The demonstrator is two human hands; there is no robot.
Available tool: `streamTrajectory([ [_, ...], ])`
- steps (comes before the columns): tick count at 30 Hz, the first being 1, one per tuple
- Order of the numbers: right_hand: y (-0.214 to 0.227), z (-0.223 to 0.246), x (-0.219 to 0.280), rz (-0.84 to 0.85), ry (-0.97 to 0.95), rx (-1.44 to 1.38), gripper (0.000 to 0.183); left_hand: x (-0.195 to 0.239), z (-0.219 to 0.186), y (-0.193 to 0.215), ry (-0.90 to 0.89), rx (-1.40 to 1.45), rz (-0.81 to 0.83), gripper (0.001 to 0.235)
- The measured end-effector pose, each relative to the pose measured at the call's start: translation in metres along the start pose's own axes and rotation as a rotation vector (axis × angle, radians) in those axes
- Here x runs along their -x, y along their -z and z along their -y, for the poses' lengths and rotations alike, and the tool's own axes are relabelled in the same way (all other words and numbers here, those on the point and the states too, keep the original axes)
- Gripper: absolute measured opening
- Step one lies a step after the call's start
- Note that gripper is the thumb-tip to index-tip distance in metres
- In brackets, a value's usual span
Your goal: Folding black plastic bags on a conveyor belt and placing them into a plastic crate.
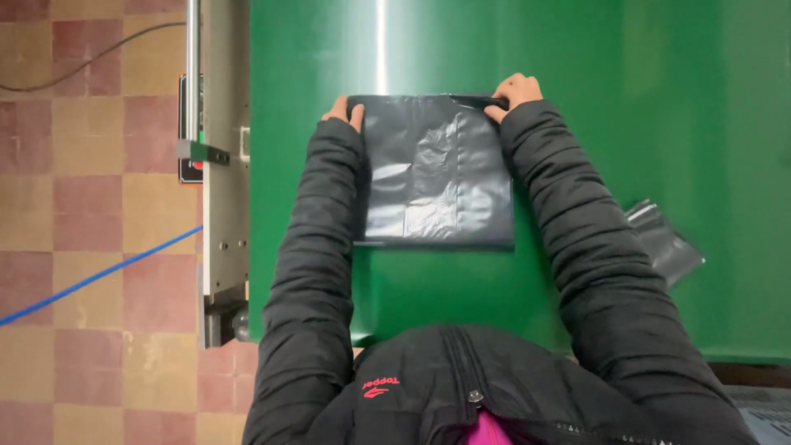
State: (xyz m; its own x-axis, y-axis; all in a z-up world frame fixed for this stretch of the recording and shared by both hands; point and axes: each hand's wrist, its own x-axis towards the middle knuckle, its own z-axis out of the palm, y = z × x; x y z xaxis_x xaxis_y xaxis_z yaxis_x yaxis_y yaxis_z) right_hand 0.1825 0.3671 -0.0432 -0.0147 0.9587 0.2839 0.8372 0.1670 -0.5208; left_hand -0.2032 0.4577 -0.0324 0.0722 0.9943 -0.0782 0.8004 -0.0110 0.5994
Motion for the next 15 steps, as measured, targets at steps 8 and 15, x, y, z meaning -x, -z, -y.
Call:
streamTrajectory([
  [8, 0.000, 0.044, -0.044, 0.500, -0.346, 0.218, 0.055, 0.052, -0.046, 0.041, -0.308, -0.234, -0.233, 0.050],
  [15, 0.035, 0.123, 0.001, 0.323, -0.306, 0.177, 0.026, 0.105, 0.023, -0.050, -0.266, 0.694, 0.407, 0.064],
])
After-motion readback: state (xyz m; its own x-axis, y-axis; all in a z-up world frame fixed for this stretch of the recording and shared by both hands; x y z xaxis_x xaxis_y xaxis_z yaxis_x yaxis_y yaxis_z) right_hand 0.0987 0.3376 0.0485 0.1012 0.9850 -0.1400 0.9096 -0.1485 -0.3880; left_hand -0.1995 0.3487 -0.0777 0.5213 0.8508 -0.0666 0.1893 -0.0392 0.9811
